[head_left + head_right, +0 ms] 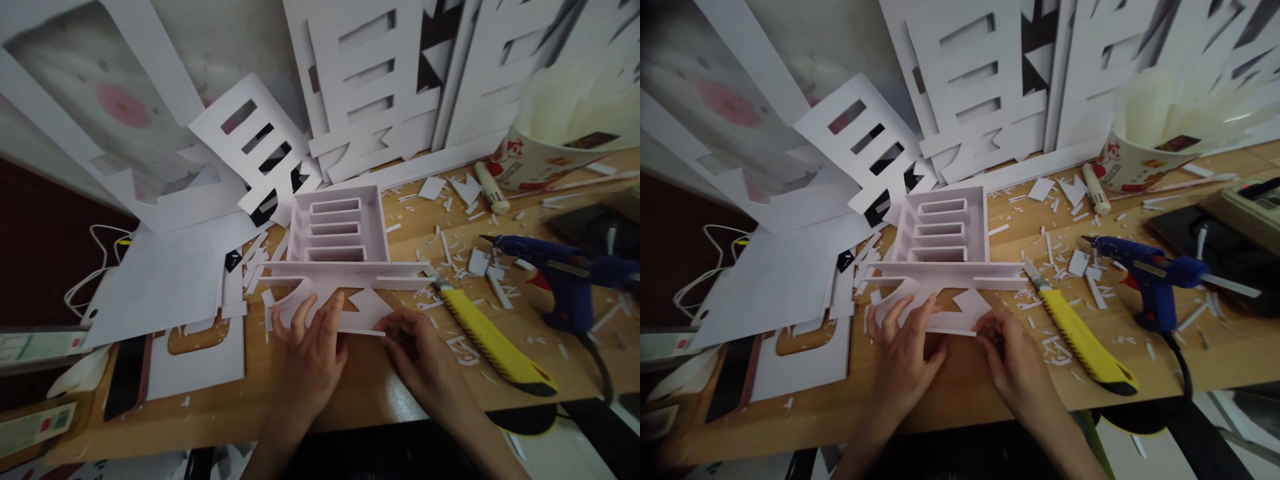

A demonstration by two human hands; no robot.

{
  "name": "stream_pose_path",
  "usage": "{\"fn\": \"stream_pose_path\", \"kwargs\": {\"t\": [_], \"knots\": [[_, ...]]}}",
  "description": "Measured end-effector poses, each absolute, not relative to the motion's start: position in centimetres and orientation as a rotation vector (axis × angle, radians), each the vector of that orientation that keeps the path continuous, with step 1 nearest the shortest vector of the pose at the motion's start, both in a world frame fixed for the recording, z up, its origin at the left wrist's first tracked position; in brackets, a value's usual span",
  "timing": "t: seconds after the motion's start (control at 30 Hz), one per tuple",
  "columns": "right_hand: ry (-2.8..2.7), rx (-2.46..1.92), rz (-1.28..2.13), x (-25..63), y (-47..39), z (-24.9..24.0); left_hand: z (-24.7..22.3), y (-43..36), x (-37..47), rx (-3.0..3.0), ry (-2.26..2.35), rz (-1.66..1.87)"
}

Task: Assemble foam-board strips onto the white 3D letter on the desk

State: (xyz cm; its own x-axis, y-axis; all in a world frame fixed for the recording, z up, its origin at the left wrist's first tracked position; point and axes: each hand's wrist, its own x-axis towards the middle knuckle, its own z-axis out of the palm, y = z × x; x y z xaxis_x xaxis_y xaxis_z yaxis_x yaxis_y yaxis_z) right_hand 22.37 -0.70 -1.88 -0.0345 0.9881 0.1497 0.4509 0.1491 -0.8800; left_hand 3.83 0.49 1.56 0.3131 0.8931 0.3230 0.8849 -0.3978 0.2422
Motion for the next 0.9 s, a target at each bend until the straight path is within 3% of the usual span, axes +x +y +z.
{"fn": "stream_pose_path", "kwargs": {"t": [0.9], "knots": [[-1.639,-1.393,0.803,22.32,-0.81,-2.62,1.66,0.48,3.79,2.532,1.704,0.658]]}}
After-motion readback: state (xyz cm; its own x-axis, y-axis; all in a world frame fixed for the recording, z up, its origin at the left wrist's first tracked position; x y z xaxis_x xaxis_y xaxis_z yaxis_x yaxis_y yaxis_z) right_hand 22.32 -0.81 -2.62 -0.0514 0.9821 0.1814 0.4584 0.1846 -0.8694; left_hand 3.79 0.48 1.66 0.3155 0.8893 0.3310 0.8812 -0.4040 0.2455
